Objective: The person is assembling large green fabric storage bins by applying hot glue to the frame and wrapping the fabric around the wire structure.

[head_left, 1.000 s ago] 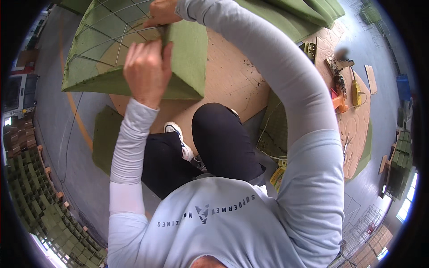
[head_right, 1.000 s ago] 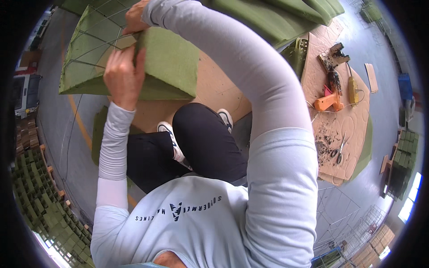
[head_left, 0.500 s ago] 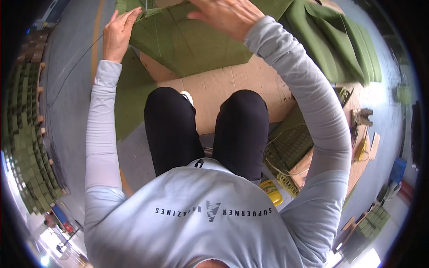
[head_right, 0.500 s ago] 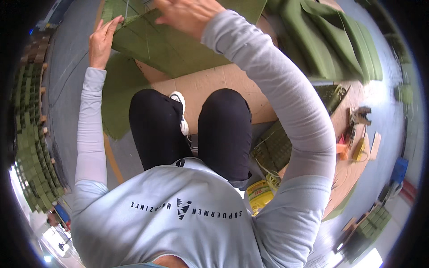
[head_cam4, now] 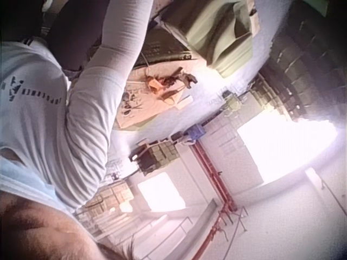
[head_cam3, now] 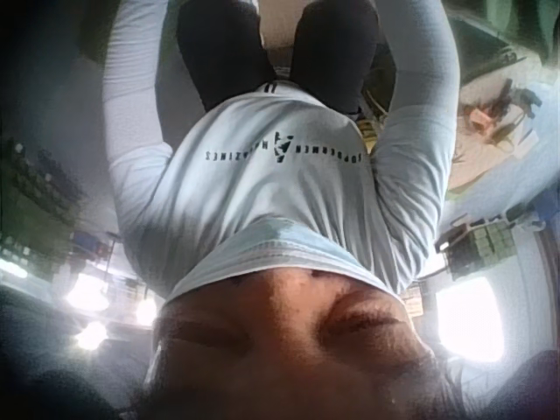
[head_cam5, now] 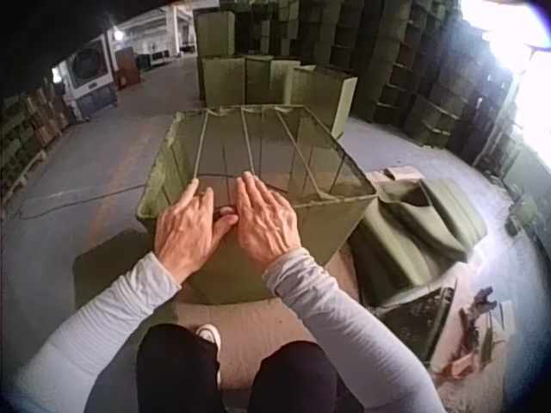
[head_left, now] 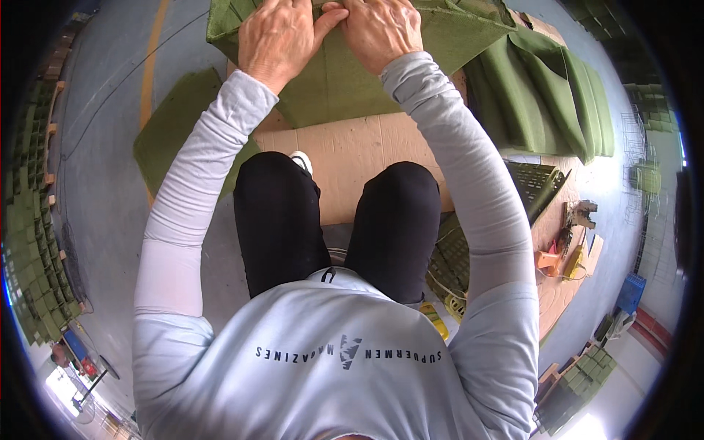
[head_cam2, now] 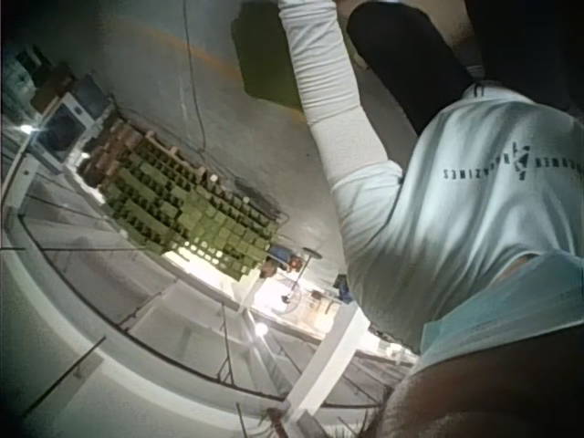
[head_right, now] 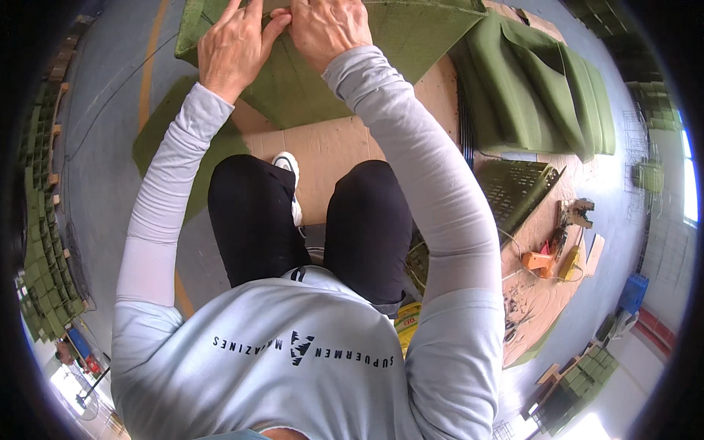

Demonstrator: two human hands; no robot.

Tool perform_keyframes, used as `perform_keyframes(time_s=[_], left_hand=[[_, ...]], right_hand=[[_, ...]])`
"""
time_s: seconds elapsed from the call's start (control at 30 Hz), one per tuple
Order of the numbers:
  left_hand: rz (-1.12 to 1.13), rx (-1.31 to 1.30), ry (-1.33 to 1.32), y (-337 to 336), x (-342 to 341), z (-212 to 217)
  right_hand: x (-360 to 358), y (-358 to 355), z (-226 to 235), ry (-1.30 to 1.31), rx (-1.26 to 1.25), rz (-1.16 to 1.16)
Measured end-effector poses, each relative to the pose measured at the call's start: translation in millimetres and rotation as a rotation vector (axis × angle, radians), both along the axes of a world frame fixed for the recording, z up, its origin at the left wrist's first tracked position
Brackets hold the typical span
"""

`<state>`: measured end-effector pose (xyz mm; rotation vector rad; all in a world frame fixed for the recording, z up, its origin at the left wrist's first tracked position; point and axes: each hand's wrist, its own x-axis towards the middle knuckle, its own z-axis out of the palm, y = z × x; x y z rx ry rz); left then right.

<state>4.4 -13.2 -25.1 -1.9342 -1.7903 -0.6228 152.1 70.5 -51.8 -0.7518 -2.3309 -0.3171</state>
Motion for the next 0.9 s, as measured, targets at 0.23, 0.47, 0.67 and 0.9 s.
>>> perform_keyframes(time_s=[0.23,0.47,0.67,0.9], left_hand=[[-0.241,0.008,0.075,-2.0,-22.1,5.1],[-0.367,-0.15,0.012,-26.0,-9.9,8.1],[-0.421,-0.257,-0.037,-65.6,10.1,22.4],[-0.441,-0.504,-0.281,-45.2,2.1,22.7]], right_hand=[[34.7,21.6,31.5,0.162,0.175,0.145],[64.9,-24.3,69.7,-0.643,-0.385,-0.057],[95.0,-55.1,51.3,-0.373,-0.538,0.082],[54.9,-17.6,62.0,-0.436,-1.021,-0.12]])
